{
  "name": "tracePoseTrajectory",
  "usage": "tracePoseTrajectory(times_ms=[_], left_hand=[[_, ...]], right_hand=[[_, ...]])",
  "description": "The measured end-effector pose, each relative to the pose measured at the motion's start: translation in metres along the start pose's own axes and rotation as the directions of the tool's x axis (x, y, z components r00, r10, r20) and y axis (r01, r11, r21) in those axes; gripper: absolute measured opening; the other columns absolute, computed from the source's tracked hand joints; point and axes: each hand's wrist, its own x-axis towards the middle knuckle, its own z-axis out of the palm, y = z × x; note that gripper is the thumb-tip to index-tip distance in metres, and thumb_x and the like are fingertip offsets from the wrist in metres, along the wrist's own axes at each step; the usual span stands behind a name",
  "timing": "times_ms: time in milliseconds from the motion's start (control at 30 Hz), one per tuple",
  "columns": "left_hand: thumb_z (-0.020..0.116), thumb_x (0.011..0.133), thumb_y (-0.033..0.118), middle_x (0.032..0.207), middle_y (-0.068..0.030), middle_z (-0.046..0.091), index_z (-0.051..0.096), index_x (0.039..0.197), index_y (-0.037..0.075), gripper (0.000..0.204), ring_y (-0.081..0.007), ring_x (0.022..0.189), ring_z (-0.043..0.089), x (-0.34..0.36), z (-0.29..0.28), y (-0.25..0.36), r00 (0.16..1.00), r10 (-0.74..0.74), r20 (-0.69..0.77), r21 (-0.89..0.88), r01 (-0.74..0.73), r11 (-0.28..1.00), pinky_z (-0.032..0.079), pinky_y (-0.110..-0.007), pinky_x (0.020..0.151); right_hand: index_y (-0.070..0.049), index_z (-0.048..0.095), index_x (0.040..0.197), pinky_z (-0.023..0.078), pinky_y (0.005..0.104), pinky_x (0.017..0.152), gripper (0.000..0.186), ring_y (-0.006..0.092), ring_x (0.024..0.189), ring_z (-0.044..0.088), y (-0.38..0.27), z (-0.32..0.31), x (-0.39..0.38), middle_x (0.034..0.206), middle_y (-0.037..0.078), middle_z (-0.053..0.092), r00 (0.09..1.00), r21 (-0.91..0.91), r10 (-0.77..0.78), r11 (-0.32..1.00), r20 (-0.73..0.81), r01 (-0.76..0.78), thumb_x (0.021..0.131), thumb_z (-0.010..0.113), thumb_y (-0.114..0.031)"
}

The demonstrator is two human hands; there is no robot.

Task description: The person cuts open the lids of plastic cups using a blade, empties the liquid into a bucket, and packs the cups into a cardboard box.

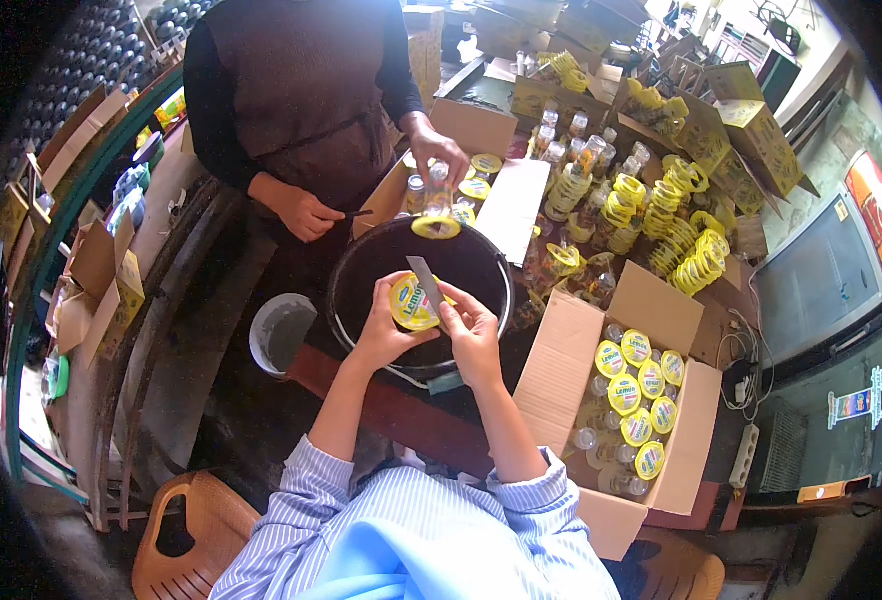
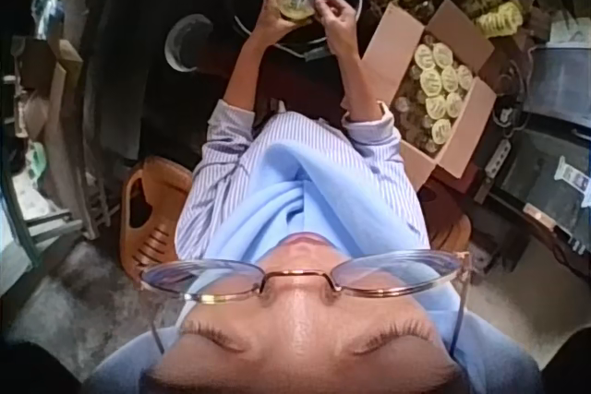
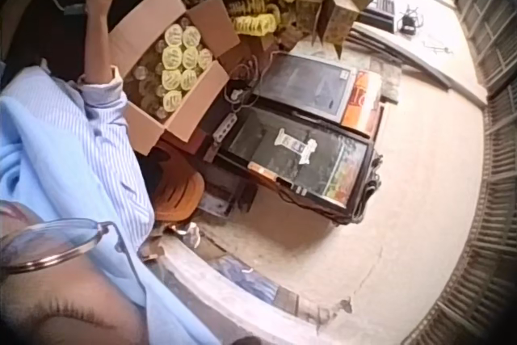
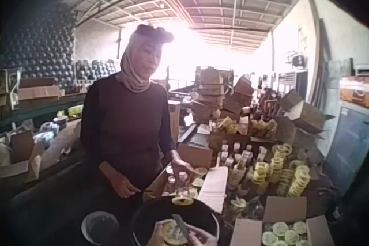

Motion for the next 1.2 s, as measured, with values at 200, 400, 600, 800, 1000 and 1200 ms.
tracePoseTrajectory(times_ms=[200, 400, 600, 800, 1000, 1200], left_hand=[[0.082, 0.052, 0.009, 0.109, -0.0110, 0.048, 0.033, 0.120, 0.001, 0.085, -0.0187, 0.103, 0.051, -0.001, 0.000, -0.001, 0.995, -0.096, -0.034, -0.046, 0.095, 0.994, 0.043, -0.030, 0.089], [0.075, 0.057, -0.007, 0.114, -0.0137, 0.047, 0.008, 0.136, 0.007, 0.104, -0.0198, 0.106, 0.051, -0.001, 0.001, 0.001, 0.997, -0.051, -0.051, -0.263, 0.036, 0.964, 0.043, -0.030, 0.090], [0.072, 0.059, -0.009, 0.115, -0.0146, 0.048, 0.002, 0.137, 0.009, 0.106, -0.0207, 0.105, 0.052, -0.002, 0.001, 0.001, 0.999, -0.038, -0.002, -0.280, 0.036, 0.959, 0.043, -0.032, 0.090], [0.072, 0.061, -0.007, 0.114, -0.0153, 0.049, 0.000, 0.137, 0.008, 0.106, -0.0210, 0.104, 0.053, -0.002, 0.001, 0.001, 0.997, -0.076, 0.004, -0.268, 0.074, 0.961, 0.043, -0.032, 0.089], [0.072, 0.062, -0.006, 0.114, -0.0152, 0.049, -0.001, 0.137, 0.008, 0.106, -0.0211, 0.104, 0.053, -0.002, 0.001, 0.000, 1.000, -0.014, 0.011, -0.256, 0.017, 0.966, 0.043, -0.032, 0.089], [0.071, 0.062, -0.007, 0.114, -0.0150, 0.049, -0.005, 0.138, 0.009, 0.109, -0.0216, 0.104, 0.053, -0.002, 0.000, -0.002, 0.999, -0.031, 0.045, -0.237, 0.041, 0.971, 0.043, -0.032, 0.090]], right_hand=[[-0.001, 0.053, 0.115, 0.048, 0.0243, 0.080, 0.028, 0.0069, 0.082, 0.055, -0.003, -0.002, -0.008, 0.087, 0.002, 0.057, 1.000, 0.034, 0.027, 0.999, -0.010, -0.027, 0.087, 0.051, -0.006], [-0.005, 0.059, 0.108, 0.044, 0.0248, 0.065, 0.026, 0.0095, 0.071, 0.053, -0.017, -0.006, -0.011, 0.076, 0.002, 0.055, 0.980, -0.415, -0.198, 0.891, 0.010, 0.184, 0.083, 0.054, -0.003], [-0.009, 0.063, 0.102, 0.035, 0.0351, 0.075, 0.029, 0.0226, 0.073, 0.050, -0.031, -0.001, -0.022, 0.069, 0.005, 0.048, 0.788, -0.863, -0.509, 0.155, 0.347, 0.480, 0.074, 0.057, -0.003], [-0.006, 0.063, 0.100, 0.034, 0.0326, 0.070, 0.026, 0.0198, 0.070, 0.049, -0.029, 0.008, -0.024, 0.068, 0.004, 0.048, 0.749, -0.878, -0.515, -0.011, 0.416, 0.479, 0.075, 0.056, -0.003], [-0.005, 0.062, 0.100, 0.034, 0.0338, 0.074, 0.030, 0.0204, 0.079, 0.050, -0.025, 0.007, -0.025, 0.077, 0.005, 0.053, 0.776, -0.881, -0.461, -0.028, 0.431, 0.473, 0.071, 0.057, -0.006], [-0.005, 0.062, 0.100, 0.034, 0.0334, 0.073, 0.030, 0.0200, 0.079, 0.050, -0.023, 0.007, -0.026, 0.077, 0.005, 0.053, 0.768, -0.877, -0.455, -0.065, 0.450, 0.476, 0.071, 0.056, -0.006]])
